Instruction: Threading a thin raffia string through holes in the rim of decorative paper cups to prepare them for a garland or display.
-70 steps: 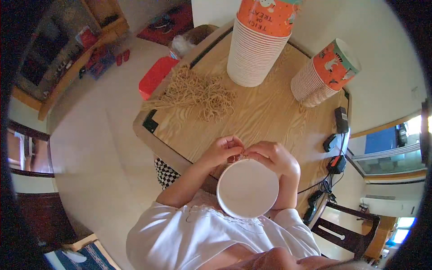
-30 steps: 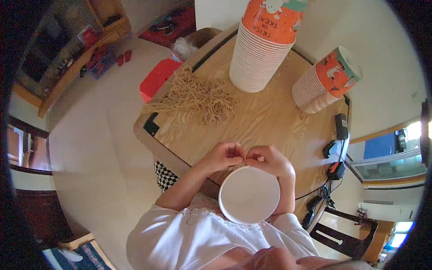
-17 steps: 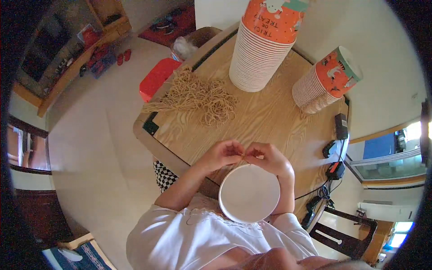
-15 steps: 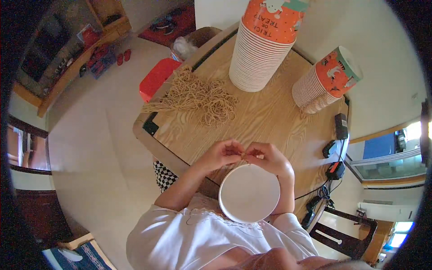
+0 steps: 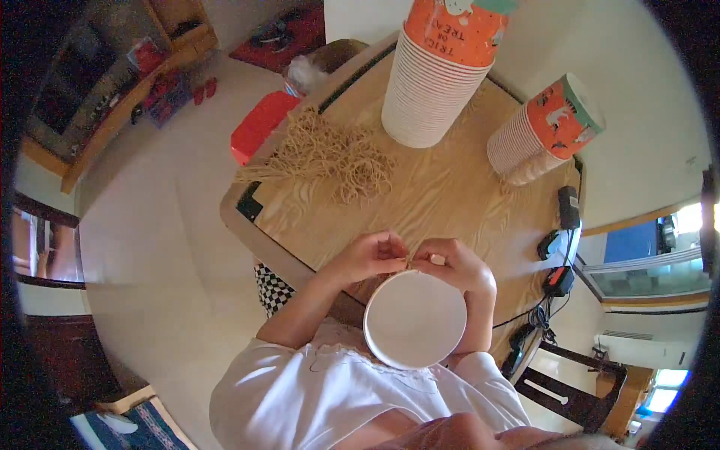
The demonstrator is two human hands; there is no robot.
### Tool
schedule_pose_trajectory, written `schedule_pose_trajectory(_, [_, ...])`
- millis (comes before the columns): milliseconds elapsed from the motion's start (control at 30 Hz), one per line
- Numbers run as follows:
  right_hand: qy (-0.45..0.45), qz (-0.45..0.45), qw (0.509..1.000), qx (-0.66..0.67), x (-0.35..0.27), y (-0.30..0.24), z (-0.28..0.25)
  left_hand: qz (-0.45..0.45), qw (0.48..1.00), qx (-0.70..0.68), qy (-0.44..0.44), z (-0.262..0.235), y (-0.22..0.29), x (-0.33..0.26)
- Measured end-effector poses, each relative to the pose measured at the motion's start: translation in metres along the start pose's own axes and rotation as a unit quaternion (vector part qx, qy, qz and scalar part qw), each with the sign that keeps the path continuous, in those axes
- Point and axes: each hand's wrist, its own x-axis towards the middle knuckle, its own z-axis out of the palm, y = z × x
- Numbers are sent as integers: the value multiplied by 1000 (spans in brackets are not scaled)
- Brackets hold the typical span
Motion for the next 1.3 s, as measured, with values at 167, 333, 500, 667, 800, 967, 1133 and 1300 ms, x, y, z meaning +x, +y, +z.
schedule_pose_trajectory(167, [0, -13, 1000, -15, -2, 0, -2, 7, 999, 14, -30, 5, 2, 3])
schedule_pose_trajectory(333, [6, -6, 1000, -11, -2, 1, -2, 20, 999, -18, -27, 7, -5, 6])
schedule_pose_trajectory(500, [-11, 6, 1000, -20, -2, 1, -2, -27, 999, -27, 13, 3, -3, 2])
schedule_pose_trajectory(667, [37, -3, 998, 41, 2, 6, 7, -2, 999, -23, 23, -3, -6, 4])
schedule_pose_trajectory(800, [69, 19, 989, 127, 7, -4, 13, -24, 998, -44, 39, 2, 4, 5])
schedule_pose_trajectory(967, [79, 48, 990, 107, 8, -4, 13, -5, 993, -98, 58, 2, 2, 3])
schedule_pose_trajectory(1133, [91, 32, 990, 99, 7, 2, 13, 17, 999, 26, 14, -13, -13, 3])
schedule_pose_trajectory(1300, [80, 34, 993, 78, 6, -4, 11, -21, 999, 24, -3, -14, 5, -4])
